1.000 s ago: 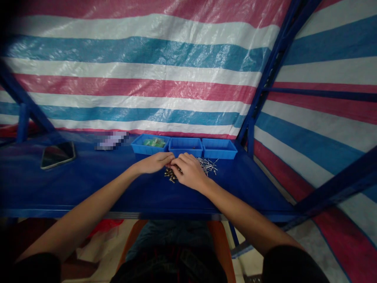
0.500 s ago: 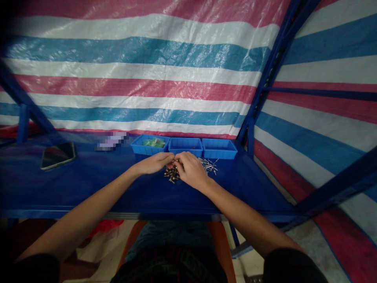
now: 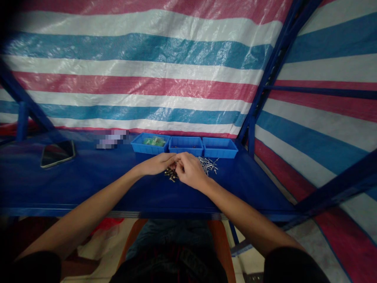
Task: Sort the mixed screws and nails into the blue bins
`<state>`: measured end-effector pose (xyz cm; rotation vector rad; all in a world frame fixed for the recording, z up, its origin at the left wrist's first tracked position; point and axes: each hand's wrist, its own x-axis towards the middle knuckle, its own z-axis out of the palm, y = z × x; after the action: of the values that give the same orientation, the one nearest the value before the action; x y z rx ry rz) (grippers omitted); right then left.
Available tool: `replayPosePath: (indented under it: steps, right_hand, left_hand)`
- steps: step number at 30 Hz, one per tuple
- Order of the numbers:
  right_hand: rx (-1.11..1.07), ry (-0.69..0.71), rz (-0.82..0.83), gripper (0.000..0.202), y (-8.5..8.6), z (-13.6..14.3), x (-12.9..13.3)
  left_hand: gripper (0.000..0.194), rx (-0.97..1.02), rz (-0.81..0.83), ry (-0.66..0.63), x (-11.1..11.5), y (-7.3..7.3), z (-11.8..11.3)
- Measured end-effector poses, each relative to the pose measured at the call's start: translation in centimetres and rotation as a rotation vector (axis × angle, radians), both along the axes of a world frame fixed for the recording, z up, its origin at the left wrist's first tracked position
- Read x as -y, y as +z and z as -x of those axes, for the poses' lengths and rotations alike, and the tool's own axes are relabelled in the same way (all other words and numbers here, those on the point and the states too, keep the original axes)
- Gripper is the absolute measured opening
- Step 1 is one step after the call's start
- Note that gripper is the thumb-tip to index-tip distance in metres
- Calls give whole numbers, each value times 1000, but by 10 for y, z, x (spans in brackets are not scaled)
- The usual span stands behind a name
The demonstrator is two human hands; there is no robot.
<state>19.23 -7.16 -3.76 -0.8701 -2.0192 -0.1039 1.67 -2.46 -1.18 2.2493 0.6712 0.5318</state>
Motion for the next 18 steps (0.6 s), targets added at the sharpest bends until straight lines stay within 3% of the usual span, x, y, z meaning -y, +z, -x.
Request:
replayPosePath:
  steps: [6,11,18]
  right_hand:
    - [-17,-4,-37,3,14,-4,4]
    - [25,-19,-17,9,15,-5,3]
    - [8,-98,29,16,14,-6,-2]
  left_hand:
    - [45,75,45,12,1,9,2]
    - [44,102,48,-7,2,12,3]
    - [29,-1,-216,40,10,16,3]
